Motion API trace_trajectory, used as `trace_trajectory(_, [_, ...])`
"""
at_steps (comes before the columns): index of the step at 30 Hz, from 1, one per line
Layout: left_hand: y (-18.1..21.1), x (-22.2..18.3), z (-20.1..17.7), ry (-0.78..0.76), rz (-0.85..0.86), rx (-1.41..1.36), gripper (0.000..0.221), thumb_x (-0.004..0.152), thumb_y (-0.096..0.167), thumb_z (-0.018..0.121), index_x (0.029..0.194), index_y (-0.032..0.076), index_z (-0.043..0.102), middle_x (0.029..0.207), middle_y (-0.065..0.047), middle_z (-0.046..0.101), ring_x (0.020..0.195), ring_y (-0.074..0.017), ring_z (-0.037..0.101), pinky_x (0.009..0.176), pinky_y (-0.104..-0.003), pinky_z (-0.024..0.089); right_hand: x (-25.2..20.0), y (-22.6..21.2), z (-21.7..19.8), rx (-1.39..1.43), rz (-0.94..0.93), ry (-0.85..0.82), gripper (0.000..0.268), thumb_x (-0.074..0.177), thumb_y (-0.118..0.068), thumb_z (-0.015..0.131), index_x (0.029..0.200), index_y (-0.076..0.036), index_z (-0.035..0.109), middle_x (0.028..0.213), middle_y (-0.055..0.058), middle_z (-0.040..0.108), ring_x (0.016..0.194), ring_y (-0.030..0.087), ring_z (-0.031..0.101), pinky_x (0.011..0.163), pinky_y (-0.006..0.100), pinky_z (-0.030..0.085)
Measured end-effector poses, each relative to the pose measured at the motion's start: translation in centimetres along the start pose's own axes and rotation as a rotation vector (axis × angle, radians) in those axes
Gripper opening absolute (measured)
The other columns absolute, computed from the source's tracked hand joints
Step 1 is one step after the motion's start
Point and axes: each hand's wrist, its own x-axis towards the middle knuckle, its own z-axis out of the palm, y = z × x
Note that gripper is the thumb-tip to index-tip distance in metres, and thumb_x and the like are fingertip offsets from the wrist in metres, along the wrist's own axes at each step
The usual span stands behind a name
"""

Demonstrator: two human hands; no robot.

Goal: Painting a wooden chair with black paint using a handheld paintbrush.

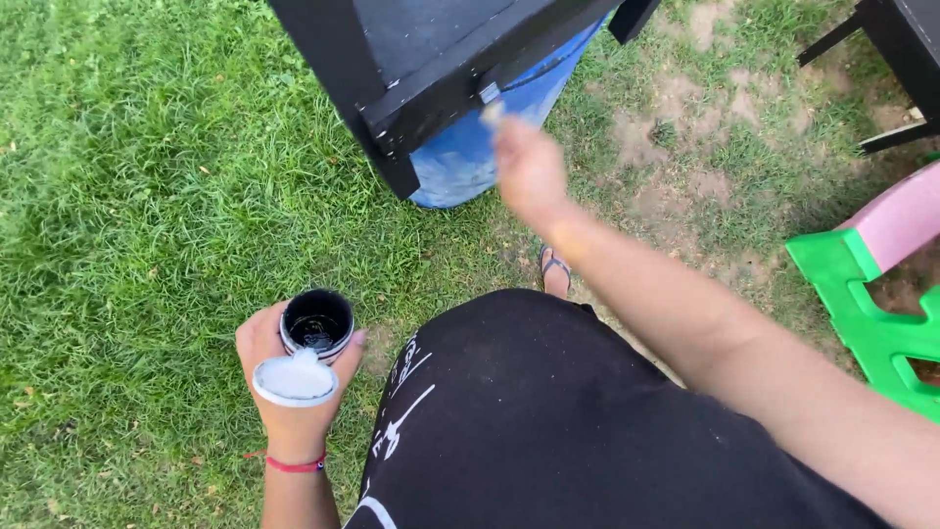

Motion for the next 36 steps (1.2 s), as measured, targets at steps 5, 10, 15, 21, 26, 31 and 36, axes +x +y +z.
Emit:
trace_trajectory(5, [1.8,1.1,0.5,-0.029,0.051,-0.022,0.066,0.072,0.037,0.086,0.117,-0.001,0.056,0.112,-0.018,0.057,0.111,-0.0342,0.05,0.098,-0.045,0.043,-1.8,-3.7,1.5,-0.321,-0.418,-0.25,0.019,0.105,-0.008,0.048,0.095,-0.008,0.063,0.062,0.0,0.056,0.038,0.007,0.051,0.022,0.024,0.041])
trace_trajectory(10, [6.1,4.6,0.2,-0.083,-0.023,-0.045,0.043,0.063,0.028,0.09,0.084,0.0,0.066,0.079,-0.014,0.063,0.075,-0.0322,0.058,0.074,-0.043,0.045,4.9,8.2,-2.9,-0.145,-0.05,-0.028,0.028,0.1,-0.021,0.048,0.11,-0.012,0.073,0.107,0.014,0.073,0.089,0.038,0.069,0.076,0.053,0.056])
trace_trajectory(15, [5.6,3.1,2.5,-0.066,-0.037,0.072,0.063,0.063,0.028,0.091,0.11,-0.003,0.063,0.106,-0.02,0.061,0.106,-0.0381,0.053,0.096,-0.048,0.042,9.3,18.4,-12.0,-0.123,0.468,0.154,0.03,0.107,-0.024,0.046,0.083,-0.013,0.061,0.073,-0.001,0.061,0.06,0.011,0.055,0.046,0.026,0.049])
trace_trajectory(21, [8.3,5.0,3.5,-0.112,-0.109,0.134,0.063,0.062,0.032,0.09,0.111,-0.001,0.066,0.107,-0.019,0.063,0.109,-0.0376,0.052,0.095,-0.048,0.042,11.9,21.0,-15.9,0.014,0.359,0.268,0.031,0.11,-0.022,0.047,0.08,-0.016,0.056,0.069,-0.006,0.051,0.056,0.005,0.04,0.047,0.02,0.034])
trace_trajectory(26, [11.4,6.8,4.1,-0.122,-0.121,0.098,0.054,0.064,0.034,0.089,0.103,0.001,0.069,0.102,-0.016,0.061,0.107,-0.0342,0.051,0.092,-0.045,0.043,12.5,17.6,-15.6,-0.07,0.089,0.255,0.031,0.11,-0.017,0.051,0.08,-0.01,0.06,0.067,-0.002,0.051,0.056,0.009,0.042,0.045,0.018,0.036])
trace_trajectory(31, [10.7,6.0,4.8,-0.083,-0.103,0.205,0.066,0.063,0.037,0.09,0.112,0.0,0.064,0.108,-0.017,0.061,0.111,-0.0371,0.05,0.094,-0.048,0.042,10.0,15.8,-16.9,-0.062,-0.006,-0.064,0.037,0.113,-0.017,0.048,0.077,-0.014,0.056,0.061,-0.004,0.049,0.05,0.008,0.043,0.043,0.02,0.036])
trace_trajectory(36, [10.6,5.8,4.8,-0.072,-0.113,0.204,0.06,0.061,0.034,0.09,0.104,0.0,0.066,0.1,-0.017,0.063,0.103,-0.0368,0.054,0.092,-0.047,0.043,10.2,16.1,-19.0,0.046,0.19,-0.003,0.036,0.113,-0.017,0.048,0.077,-0.014,0.047,0.064,-0.004,0.043,0.056,0.009,0.036,0.05,0.025,0.028])
